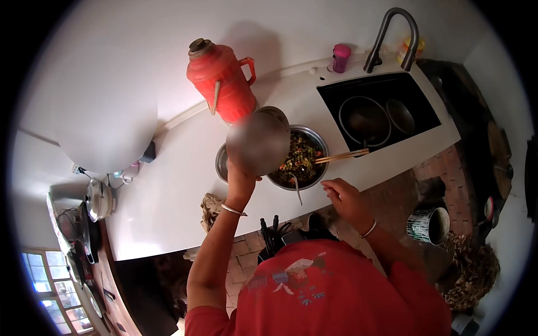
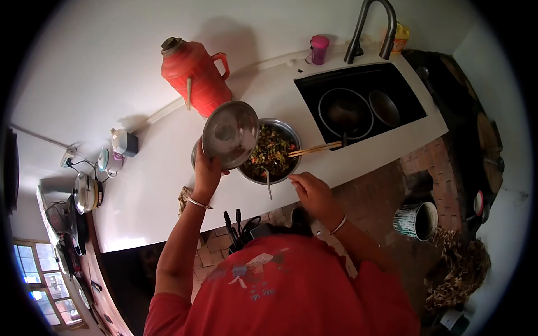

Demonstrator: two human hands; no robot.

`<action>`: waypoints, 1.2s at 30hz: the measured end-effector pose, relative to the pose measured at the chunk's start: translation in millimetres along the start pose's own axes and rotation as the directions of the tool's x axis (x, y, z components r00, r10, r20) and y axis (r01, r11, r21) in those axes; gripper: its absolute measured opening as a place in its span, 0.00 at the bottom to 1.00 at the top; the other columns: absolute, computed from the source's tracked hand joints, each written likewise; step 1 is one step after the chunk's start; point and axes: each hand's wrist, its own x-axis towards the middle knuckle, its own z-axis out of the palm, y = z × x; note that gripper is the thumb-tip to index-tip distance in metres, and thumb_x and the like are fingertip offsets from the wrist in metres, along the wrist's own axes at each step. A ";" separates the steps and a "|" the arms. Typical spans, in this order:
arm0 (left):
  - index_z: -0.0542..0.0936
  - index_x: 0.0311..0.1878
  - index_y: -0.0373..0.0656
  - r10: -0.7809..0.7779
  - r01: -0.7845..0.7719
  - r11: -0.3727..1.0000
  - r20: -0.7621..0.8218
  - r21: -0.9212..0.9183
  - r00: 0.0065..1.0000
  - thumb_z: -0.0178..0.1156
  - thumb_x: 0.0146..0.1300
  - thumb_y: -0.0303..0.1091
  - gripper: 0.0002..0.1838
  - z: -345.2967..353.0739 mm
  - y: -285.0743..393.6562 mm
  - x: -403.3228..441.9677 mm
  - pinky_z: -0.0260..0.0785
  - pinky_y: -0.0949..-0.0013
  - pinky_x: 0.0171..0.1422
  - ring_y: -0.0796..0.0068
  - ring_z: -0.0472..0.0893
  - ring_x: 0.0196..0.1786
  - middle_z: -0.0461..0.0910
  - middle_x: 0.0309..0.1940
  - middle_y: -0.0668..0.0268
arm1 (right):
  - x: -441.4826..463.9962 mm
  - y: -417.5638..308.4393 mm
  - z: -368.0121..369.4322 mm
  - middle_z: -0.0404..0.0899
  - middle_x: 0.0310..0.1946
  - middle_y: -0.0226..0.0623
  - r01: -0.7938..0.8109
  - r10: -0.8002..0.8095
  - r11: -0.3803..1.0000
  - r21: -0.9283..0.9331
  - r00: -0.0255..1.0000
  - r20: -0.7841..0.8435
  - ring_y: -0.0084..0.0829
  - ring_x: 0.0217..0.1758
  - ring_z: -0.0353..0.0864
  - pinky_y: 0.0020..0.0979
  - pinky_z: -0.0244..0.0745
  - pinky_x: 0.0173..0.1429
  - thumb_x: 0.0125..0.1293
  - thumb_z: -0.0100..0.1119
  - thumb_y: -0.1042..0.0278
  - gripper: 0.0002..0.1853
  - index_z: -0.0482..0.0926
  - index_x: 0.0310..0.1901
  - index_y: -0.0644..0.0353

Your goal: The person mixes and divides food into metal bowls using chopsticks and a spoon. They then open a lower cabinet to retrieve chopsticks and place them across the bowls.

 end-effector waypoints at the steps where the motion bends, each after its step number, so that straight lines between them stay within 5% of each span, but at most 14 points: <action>1: 0.55 0.66 0.35 0.005 -0.004 0.995 -0.014 0.096 1.000 0.41 0.53 0.16 0.32 0.3 -0.4 1.2 0.77 0.75 0.24 0.68 0.80 0.36 0.71 0.50 0.52 | -1.0 2.1 2.5 0.77 0.34 0.40 -0.023 0.023 1.000 0.008 1.000 0.020 0.36 0.34 0.78 0.32 0.73 0.39 0.61 0.53 0.79 0.11 0.76 0.46 0.62; 8: 0.50 0.68 0.35 0.149 -0.141 0.927 0.004 0.348 0.989 0.41 0.54 0.16 0.35 5.6 5.6 1.4 0.77 0.75 0.25 0.67 0.80 0.40 0.66 0.56 0.51 | -5.7 9.8 2.9 0.77 0.34 0.39 -0.003 0.003 1.000 -0.010 1.000 -0.029 0.36 0.35 0.79 0.31 0.73 0.39 0.61 0.53 0.79 0.11 0.76 0.45 0.61; 15: 0.50 0.68 0.35 0.081 -0.096 0.948 0.062 0.302 0.995 0.42 0.54 0.16 0.35 4.0 -8.7 2.9 0.78 0.75 0.26 0.66 0.80 0.41 0.66 0.57 0.50 | -10.1 16.1 -4.3 0.77 0.33 0.39 -0.019 0.019 1.000 0.005 0.997 -0.077 0.35 0.35 0.79 0.31 0.73 0.39 0.60 0.53 0.80 0.11 0.76 0.44 0.61; 18: 0.50 0.69 0.35 0.221 -0.233 0.852 0.081 0.470 0.972 0.43 0.55 0.17 0.35 4.2 -8.8 3.2 0.78 0.76 0.27 0.66 0.79 0.42 0.66 0.57 0.49 | -13.0 17.7 -5.2 0.77 0.33 0.40 -0.032 0.033 0.999 0.025 0.996 -0.080 0.35 0.35 0.79 0.31 0.73 0.39 0.61 0.52 0.79 0.10 0.76 0.44 0.62; 20: 0.53 0.67 0.35 -0.226 0.224 0.973 0.017 0.063 0.974 0.51 0.52 0.19 0.36 6.6 16.9 4.5 0.76 0.60 0.45 0.47 0.68 0.57 0.62 0.58 0.47 | -13.7 19.9 -5.7 0.77 0.33 0.40 -0.032 0.035 0.999 0.037 0.996 -0.081 0.35 0.35 0.79 0.31 0.73 0.39 0.61 0.52 0.79 0.10 0.76 0.44 0.62; 27: 0.52 0.68 0.37 0.058 -0.017 0.913 -0.088 0.408 0.994 0.48 0.55 0.22 0.35 -3.5 -4.1 7.9 0.69 0.56 0.57 0.43 0.71 0.53 0.62 0.57 0.46 | -14.3 22.1 -10.6 0.77 0.33 0.40 -0.066 0.069 0.997 0.050 0.995 -0.072 0.35 0.35 0.79 0.30 0.73 0.40 0.62 0.52 0.79 0.09 0.76 0.44 0.63; 30: 0.51 0.69 0.36 0.128 -0.093 0.852 -0.032 0.514 0.991 0.46 0.57 0.20 0.34 -4.6 0.6 6.3 0.80 0.70 0.32 0.58 0.79 0.45 0.62 0.60 0.47 | -15.7 25.3 -14.5 0.77 0.34 0.40 -0.070 0.073 0.997 0.041 0.996 -0.054 0.31 0.34 0.79 0.28 0.74 0.39 0.64 0.50 0.79 0.10 0.76 0.45 0.64; 32: 0.52 0.68 0.36 -0.002 0.025 0.885 -0.049 0.464 0.999 0.48 0.56 0.22 0.34 -1.0 15.9 1.1 0.65 0.54 0.60 0.43 0.68 0.57 0.63 0.58 0.45 | -13.1 27.0 -14.5 0.77 0.35 0.39 -0.060 0.062 0.997 0.049 0.997 -0.045 0.27 0.33 0.78 0.26 0.74 0.39 0.65 0.49 0.79 0.10 0.76 0.47 0.64; 33: 0.52 0.68 0.36 -0.001 0.025 0.883 -0.051 0.468 0.999 0.48 0.56 0.22 0.34 -1.2 20.9 2.5 0.65 0.54 0.60 0.43 0.68 0.57 0.63 0.58 0.45 | -12.7 26.9 -14.9 0.77 0.34 0.39 -0.069 0.073 0.996 0.060 0.995 -0.065 0.31 0.34 0.79 0.28 0.74 0.40 0.64 0.50 0.78 0.09 0.76 0.46 0.64; 35: 0.51 0.68 0.36 -0.244 0.248 0.965 -0.055 0.085 0.968 0.47 0.55 0.20 0.35 0.4 26.1 5.8 0.73 0.57 0.51 0.47 0.74 0.52 0.64 0.57 0.44 | -12.8 23.9 -17.4 0.77 0.33 0.40 -0.080 0.086 0.994 0.071 0.993 -0.083 0.34 0.35 0.79 0.30 0.73 0.40 0.64 0.52 0.77 0.09 0.76 0.44 0.63; 36: 0.51 0.68 0.36 -0.242 0.246 0.966 -0.055 0.084 0.969 0.47 0.55 0.20 0.35 -0.7 11.1 7.4 0.73 0.57 0.51 0.47 0.74 0.52 0.64 0.57 0.44 | -11.8 20.2 -20.1 0.77 0.33 0.40 -0.082 0.084 0.996 0.038 0.994 -0.072 0.34 0.35 0.79 0.30 0.73 0.41 0.64 0.51 0.76 0.09 0.76 0.45 0.63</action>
